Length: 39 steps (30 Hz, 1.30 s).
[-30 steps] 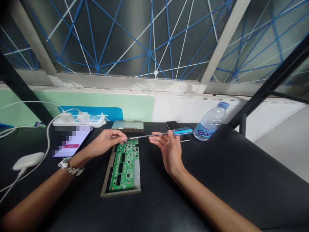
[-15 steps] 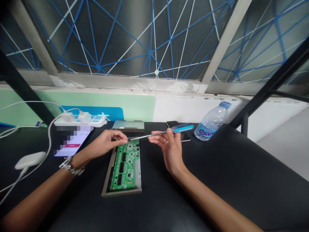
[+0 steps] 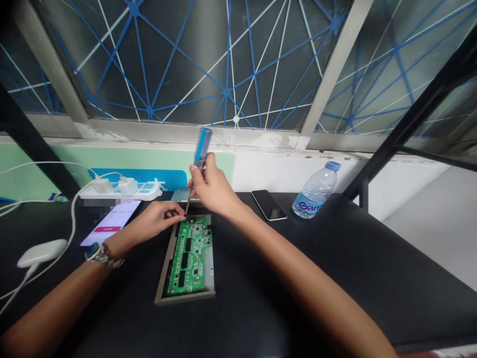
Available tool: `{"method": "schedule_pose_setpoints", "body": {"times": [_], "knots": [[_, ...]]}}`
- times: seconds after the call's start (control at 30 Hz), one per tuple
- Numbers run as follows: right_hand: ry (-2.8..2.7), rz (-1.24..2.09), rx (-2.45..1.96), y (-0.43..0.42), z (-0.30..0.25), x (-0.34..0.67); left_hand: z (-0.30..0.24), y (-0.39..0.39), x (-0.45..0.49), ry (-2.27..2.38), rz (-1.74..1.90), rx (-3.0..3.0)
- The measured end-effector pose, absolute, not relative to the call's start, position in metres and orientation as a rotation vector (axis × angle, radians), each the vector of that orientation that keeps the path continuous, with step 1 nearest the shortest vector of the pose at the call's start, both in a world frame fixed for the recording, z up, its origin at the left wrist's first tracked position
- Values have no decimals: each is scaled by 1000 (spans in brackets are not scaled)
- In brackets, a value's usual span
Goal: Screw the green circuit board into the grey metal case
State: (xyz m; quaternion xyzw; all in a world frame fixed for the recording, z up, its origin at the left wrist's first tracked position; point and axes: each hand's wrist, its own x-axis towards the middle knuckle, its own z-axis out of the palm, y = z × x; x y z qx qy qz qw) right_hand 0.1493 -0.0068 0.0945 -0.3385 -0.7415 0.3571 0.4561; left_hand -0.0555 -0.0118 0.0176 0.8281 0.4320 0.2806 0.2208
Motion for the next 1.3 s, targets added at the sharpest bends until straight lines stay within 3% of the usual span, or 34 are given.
{"method": "schedule_pose_setpoints", "body": {"times": [0.3, 1.13, 1.3], "knots": [[-2083, 532, -947, -14, 98, 113, 17, -6, -62, 1204, 760, 2363], [-2107, 613, -809, -5, 84, 121, 11, -7, -59, 1255, 819, 2365], [-2096, 630, -835, -4, 83, 121, 14, -12, -51, 1205, 1016, 2198]]}}
